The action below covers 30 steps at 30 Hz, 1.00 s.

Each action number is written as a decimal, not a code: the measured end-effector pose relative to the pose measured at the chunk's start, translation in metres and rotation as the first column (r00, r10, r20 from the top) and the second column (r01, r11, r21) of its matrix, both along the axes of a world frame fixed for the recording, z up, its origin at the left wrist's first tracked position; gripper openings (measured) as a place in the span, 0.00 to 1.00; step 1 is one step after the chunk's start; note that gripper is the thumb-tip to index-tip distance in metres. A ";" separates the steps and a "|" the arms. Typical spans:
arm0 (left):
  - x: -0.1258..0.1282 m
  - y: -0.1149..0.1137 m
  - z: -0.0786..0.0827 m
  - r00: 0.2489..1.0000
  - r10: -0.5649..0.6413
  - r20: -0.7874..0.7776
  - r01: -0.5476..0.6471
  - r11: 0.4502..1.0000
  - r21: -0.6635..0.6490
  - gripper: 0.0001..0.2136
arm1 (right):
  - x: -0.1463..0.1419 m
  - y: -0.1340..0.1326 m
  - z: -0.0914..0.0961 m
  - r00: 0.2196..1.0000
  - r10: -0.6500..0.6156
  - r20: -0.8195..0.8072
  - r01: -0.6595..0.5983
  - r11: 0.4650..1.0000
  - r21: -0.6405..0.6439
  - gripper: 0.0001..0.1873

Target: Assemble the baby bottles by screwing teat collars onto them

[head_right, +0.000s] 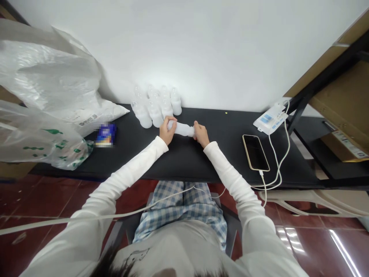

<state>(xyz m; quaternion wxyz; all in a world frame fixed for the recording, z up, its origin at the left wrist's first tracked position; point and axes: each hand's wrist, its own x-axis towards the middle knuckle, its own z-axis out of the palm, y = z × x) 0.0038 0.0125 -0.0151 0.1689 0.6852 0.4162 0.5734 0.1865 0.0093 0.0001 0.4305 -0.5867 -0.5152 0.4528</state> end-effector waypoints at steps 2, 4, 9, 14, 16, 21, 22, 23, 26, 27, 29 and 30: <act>0.003 0.002 0.004 0.999 -0.006 0.054 0.009 0.999 -0.050 0.14 | 0.000 -0.004 0.000 0.985 -0.092 0.147 0.066 0.982 0.175 0.29; 0.007 0.004 0.005 0.992 -0.008 0.124 0.026 0.988 -0.149 0.12 | 0.003 -0.008 0.000 0.938 -0.193 0.288 0.076 0.925 0.373 0.30; 0.010 0.005 0.004 0.964 0.042 0.262 0.104 0.849 -0.519 0.12 | 0.019 -0.009 -0.002 0.770 -0.218 0.599 -0.252 0.760 0.599 0.26; 0.003 0.007 0.011 0.913 0.140 0.382 0.178 0.709 -0.683 0.14 | 0.035 -0.006 -0.007 0.624 -0.049 0.780 -0.606 0.601 0.522 0.18; 0.002 0.007 0.012 0.888 0.156 0.432 0.215 0.690 -0.692 0.14 | 0.038 -0.006 -0.010 0.595 -0.041 0.803 -0.622 0.609 0.492 0.13; 0.004 0.004 0.009 0.886 0.125 0.447 0.213 0.746 -0.631 0.14 | 0.043 -0.004 -0.014 0.721 -0.067 0.690 -0.478 0.672 0.565 0.30; 0.004 0.003 0.008 0.895 0.128 0.428 0.195 0.750 -0.632 0.14 | 0.043 -0.004 -0.013 0.751 -0.044 0.658 -0.450 0.696 0.560 0.33; 0.004 0.002 0.006 0.905 0.129 0.406 0.174 0.758 -0.628 0.14 | 0.043 -0.004 -0.011 0.777 -0.005 0.629 -0.429 0.727 0.536 0.33; 0.003 0.000 0.002 0.935 0.099 0.342 0.118 0.819 -0.561 0.13 | 0.042 -0.007 -0.007 0.848 0.134 0.512 -0.368 0.844 0.390 0.26; 0.003 0.000 0.001 0.944 0.082 0.320 0.105 0.844 -0.527 0.13 | 0.041 -0.008 -0.006 0.874 0.172 0.455 -0.348 0.875 0.338 0.26; 0.002 0.000 0.000 0.957 0.063 0.284 0.084 0.875 -0.476 0.13 | 0.038 -0.010 -0.005 0.918 0.207 0.338 -0.308 0.909 0.282 0.22; 0.002 -0.001 0.000 0.959 0.063 0.277 0.077 0.881 -0.467 0.13 | 0.037 -0.010 -0.005 0.935 0.199 0.293 -0.285 0.914 0.288 0.20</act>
